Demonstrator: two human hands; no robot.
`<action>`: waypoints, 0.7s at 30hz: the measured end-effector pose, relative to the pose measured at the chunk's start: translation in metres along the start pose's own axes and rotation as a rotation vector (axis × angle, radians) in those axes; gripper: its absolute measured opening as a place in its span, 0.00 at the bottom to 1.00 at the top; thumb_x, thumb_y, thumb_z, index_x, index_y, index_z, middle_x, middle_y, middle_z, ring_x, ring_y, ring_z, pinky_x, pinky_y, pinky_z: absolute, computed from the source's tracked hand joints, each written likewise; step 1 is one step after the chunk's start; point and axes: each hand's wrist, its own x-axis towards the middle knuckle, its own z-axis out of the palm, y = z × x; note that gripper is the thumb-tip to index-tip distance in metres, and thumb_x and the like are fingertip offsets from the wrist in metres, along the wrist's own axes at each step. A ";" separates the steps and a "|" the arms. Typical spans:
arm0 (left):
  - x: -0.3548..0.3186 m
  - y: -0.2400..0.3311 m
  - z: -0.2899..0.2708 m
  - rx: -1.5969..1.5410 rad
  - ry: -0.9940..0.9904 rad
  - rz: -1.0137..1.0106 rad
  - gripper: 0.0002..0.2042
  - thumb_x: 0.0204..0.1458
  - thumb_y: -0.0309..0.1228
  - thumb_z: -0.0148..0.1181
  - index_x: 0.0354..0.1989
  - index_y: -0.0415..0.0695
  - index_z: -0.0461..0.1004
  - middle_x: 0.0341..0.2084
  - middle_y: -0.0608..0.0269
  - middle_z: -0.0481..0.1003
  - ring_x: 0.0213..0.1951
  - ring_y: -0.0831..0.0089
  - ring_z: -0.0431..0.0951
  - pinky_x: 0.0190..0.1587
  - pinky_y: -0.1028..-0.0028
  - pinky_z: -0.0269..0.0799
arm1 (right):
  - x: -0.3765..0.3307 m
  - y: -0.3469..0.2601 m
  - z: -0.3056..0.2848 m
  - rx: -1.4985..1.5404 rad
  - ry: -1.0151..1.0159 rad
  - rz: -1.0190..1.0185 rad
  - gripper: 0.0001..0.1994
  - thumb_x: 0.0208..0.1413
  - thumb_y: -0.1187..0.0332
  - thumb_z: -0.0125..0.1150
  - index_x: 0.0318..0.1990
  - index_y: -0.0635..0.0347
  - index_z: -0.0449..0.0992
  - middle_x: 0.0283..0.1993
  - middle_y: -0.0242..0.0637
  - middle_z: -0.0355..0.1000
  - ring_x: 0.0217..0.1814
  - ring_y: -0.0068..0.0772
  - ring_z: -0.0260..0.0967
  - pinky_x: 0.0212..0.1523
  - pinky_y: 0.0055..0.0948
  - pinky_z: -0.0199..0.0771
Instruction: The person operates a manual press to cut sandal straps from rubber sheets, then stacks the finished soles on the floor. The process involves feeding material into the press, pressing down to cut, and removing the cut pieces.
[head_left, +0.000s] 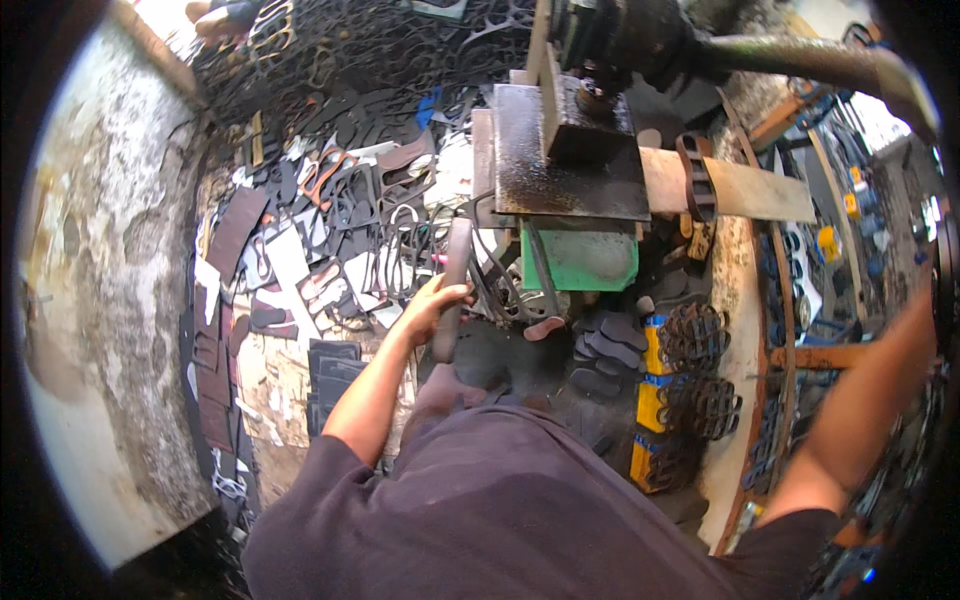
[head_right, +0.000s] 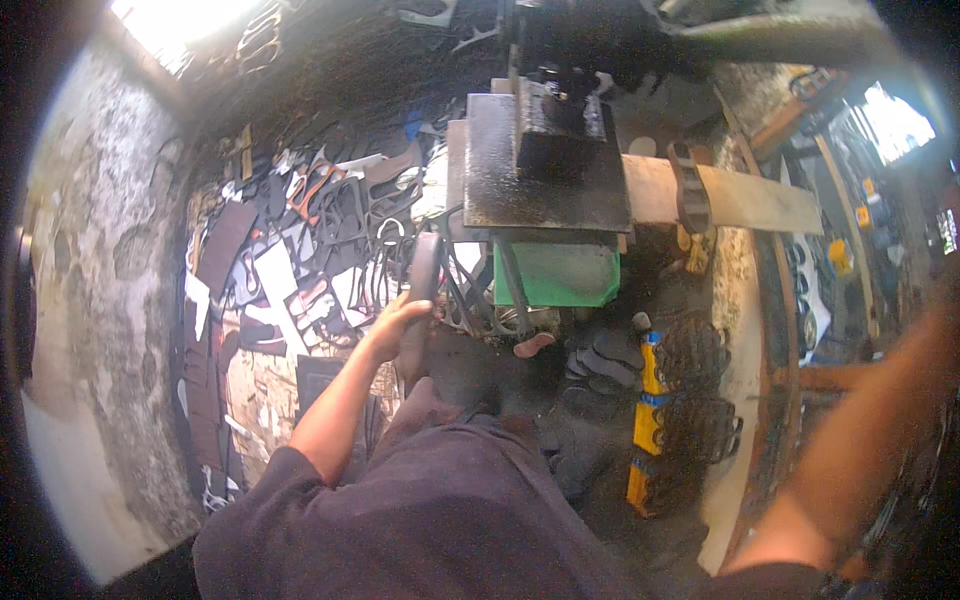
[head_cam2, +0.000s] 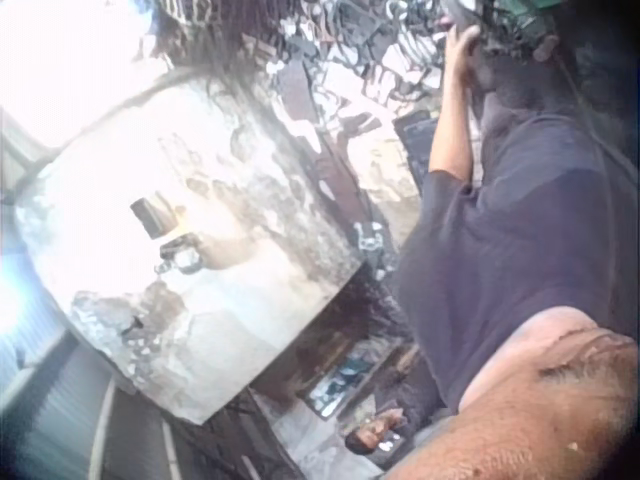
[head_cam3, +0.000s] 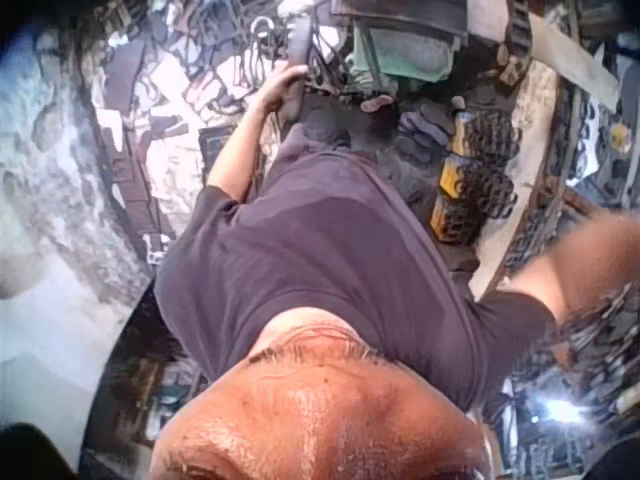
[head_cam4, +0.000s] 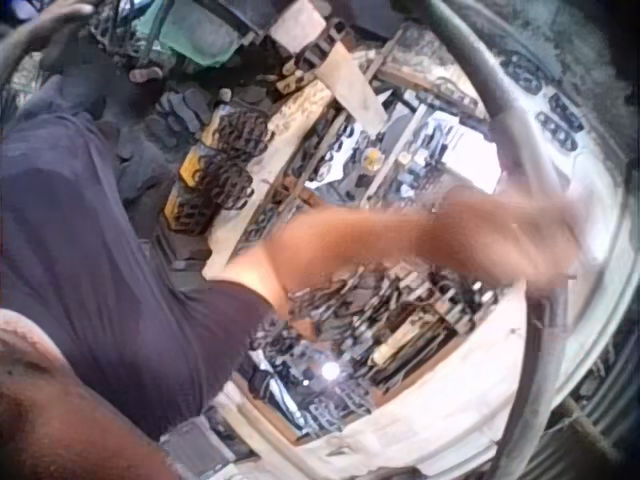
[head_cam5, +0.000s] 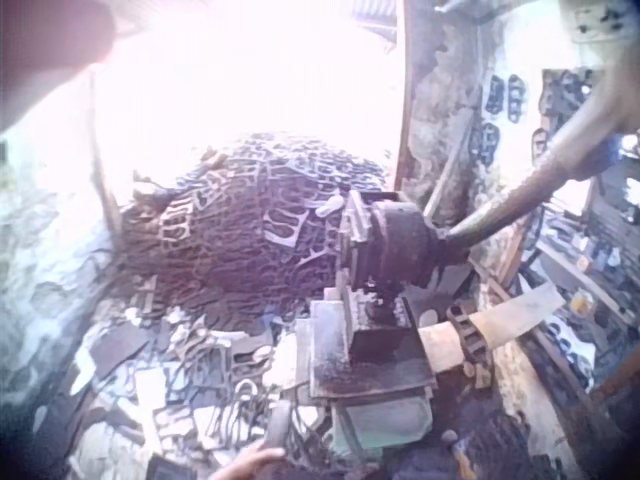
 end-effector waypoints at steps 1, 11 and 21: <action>-0.049 0.000 -0.024 -0.067 0.132 0.084 0.28 0.55 0.35 0.69 0.63 0.44 0.66 0.52 0.61 0.75 0.49 0.70 0.78 0.47 0.65 0.78 | -0.009 -0.042 0.052 0.384 -0.041 -0.074 0.17 0.56 0.56 0.56 0.37 0.62 0.81 0.39 0.53 0.78 0.45 0.51 0.76 0.46 0.48 0.71; -0.259 -0.033 -0.047 -0.112 0.711 0.460 0.39 0.49 0.31 0.73 0.69 0.42 0.58 0.57 0.56 0.72 0.52 0.66 0.78 0.48 0.64 0.81 | -0.018 -0.387 0.462 0.745 -0.318 -0.197 0.14 0.53 0.69 0.58 0.45 0.66 0.78 0.48 0.57 0.78 0.55 0.51 0.75 0.56 0.44 0.74; -0.429 -0.244 -0.073 -0.511 1.593 0.143 0.32 0.49 0.37 0.75 0.58 0.34 0.66 0.39 0.59 0.75 0.40 0.70 0.76 0.47 0.67 0.73 | -0.011 -0.529 0.269 1.558 -1.206 -0.746 0.27 0.60 0.44 0.65 0.52 0.60 0.80 0.46 0.51 0.80 0.51 0.45 0.77 0.54 0.42 0.74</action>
